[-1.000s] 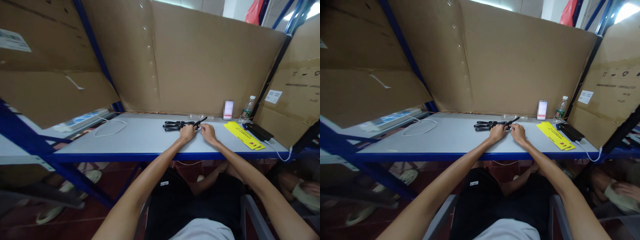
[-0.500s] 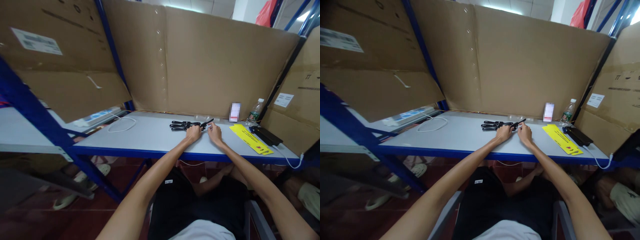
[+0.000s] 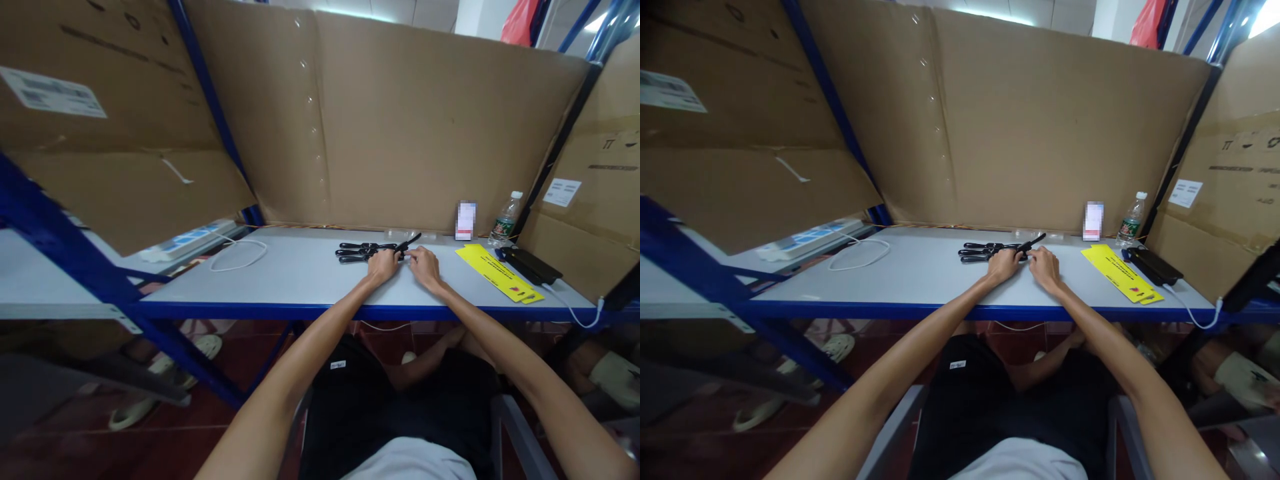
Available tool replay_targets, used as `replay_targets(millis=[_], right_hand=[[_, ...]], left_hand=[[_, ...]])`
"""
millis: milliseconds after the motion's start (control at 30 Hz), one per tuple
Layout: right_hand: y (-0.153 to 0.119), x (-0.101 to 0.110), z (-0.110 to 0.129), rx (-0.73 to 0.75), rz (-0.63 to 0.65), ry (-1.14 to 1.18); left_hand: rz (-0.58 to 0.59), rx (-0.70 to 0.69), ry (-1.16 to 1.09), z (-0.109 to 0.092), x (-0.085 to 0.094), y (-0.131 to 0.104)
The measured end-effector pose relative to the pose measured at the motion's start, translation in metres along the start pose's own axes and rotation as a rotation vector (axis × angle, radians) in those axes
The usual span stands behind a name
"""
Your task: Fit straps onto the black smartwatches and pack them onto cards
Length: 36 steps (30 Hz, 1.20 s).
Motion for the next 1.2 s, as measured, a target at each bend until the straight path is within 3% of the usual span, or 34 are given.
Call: replay_targets(millis=[233,400,567,767,967,1067,1200], right_hand=[[0.005,0.0,-0.011,-0.195,-0.027,0.083],[0.009,-0.006,-0.011,-0.125,0.015,0.096],[0.009,-0.008,-0.016,-0.23,0.03,0.073],[0.008,-0.008,-0.01,-0.08,0.033,0.032],[0.016,-0.015,-0.029,-0.304,0.039,0.165],[0.019,-0.021,-0.029,-0.264,0.082,0.201],[0.018,-0.017,-0.025,-0.156,0.008,0.232]], left_hand=[[0.019,0.019,-0.01,-0.001,0.002,-0.001],[0.039,-0.024,0.008,-0.005,0.002,-0.003],[0.057,-0.059,0.024,-0.005,0.0,-0.003],[0.086,-0.096,0.041,-0.003,-0.001,-0.003],[0.065,-0.061,0.003,0.001,0.0,-0.002],[0.067,-0.074,0.012,0.0,-0.001,-0.003],[0.084,-0.08,0.026,-0.002,-0.001,-0.004]])
Point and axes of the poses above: each hand's wrist, its own y-axis towards the middle knuckle, its own x-axis out of the back of the hand, z = x × y, the point moved 5 cm from there along y, towards the middle knuckle, and after that the axes turned 4 degrees about -x, right-handed, at the moved point
